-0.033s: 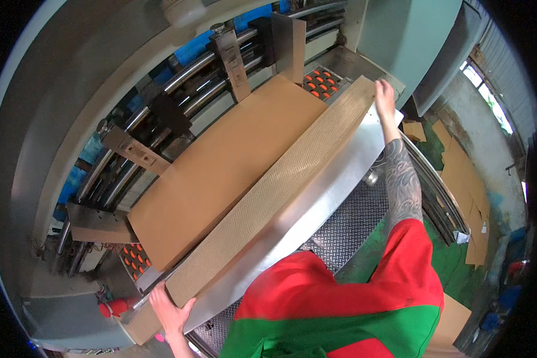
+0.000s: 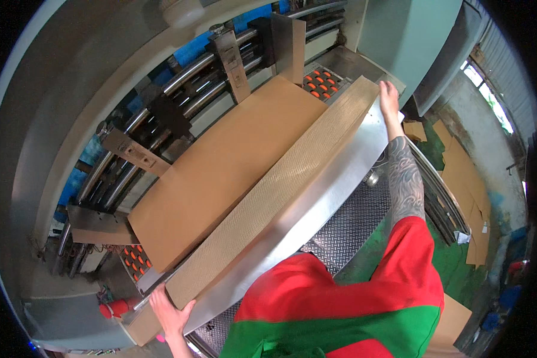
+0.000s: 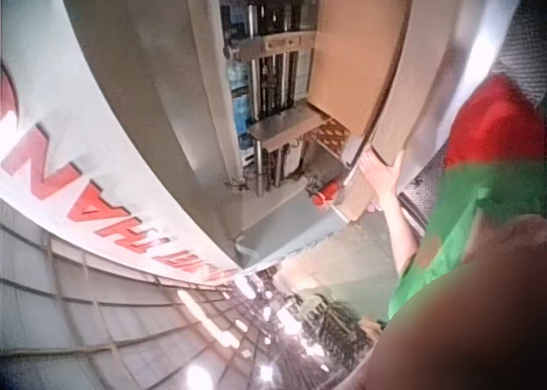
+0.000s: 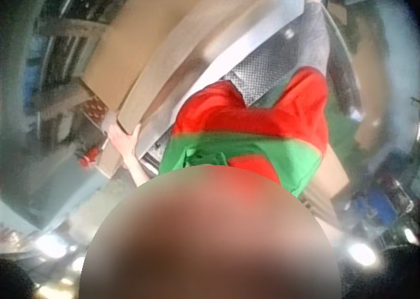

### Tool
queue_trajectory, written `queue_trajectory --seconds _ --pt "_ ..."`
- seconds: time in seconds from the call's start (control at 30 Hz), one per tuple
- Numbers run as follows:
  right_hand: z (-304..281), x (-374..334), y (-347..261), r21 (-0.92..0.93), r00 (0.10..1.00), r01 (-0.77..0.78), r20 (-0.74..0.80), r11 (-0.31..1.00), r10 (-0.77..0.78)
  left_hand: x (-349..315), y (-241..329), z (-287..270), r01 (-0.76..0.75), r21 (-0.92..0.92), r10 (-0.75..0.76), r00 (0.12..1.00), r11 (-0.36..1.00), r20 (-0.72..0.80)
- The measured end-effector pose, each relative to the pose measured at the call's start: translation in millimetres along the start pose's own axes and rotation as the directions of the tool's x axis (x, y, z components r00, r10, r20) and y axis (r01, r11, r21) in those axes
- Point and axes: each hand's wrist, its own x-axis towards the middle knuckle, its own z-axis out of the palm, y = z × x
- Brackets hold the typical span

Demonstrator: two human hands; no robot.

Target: The person feeds flat cardboard sheets into a machine one at a time, aligning them on the feed table and pushing them through the rollers. The person then stacks the processed sheets on a nearby pile.

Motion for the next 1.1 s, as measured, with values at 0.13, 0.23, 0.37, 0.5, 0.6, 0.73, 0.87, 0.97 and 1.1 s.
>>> queue_trajectory --seconds 0.13,0.23,0.37,0.5,0.6,0.73,0.87,0.97,1.1 --pt "4 59 73 0.279 0.949 -0.281 0.222 0.918 0.223 4 -4 0 0.031 0.004 -0.032 0.997 0.999 0.065" --pt "23 67 80 0.493 0.879 -0.451 0.391 0.744 0.274 2 -7 0 0.048 0.003 -0.048 0.995 0.999 0.086" --pt "48 50 54 0.541 0.782 -0.552 0.601 0.634 0.167 2 -11 1 -0.009 0.016 0.008 0.996 1.000 0.089" --pt "50 40 28 0.452 0.747 -0.572 0.631 0.684 0.208 6 -13 4 0.006 -0.022 -0.004 0.996 1.000 0.089" --pt "52 46 18 0.442 0.757 -0.549 0.622 0.709 0.199 9 -11 3 0.007 -0.037 -0.004 0.997 0.999 0.073" --pt "66 56 15 0.564 0.762 -0.567 0.636 0.600 0.122 9 -8 3 -0.005 -0.039 0.007 0.998 0.999 0.067" --pt "64 51 20 0.571 0.728 -0.605 0.678 0.555 0.097 5 -16 9 0.021 0.032 -0.021 1.000 0.999 0.014" --pt "41 40 28 0.557 0.701 -0.661 0.697 0.503 0.150 4 -30 12 0.047 0.032 -0.047 0.999 0.998 0.015" --pt "11 23 40 0.575 0.716 -0.648 0.684 0.499 0.142 -1 -45 10 0.016 0.006 -0.016 1.000 1.000 0.021"
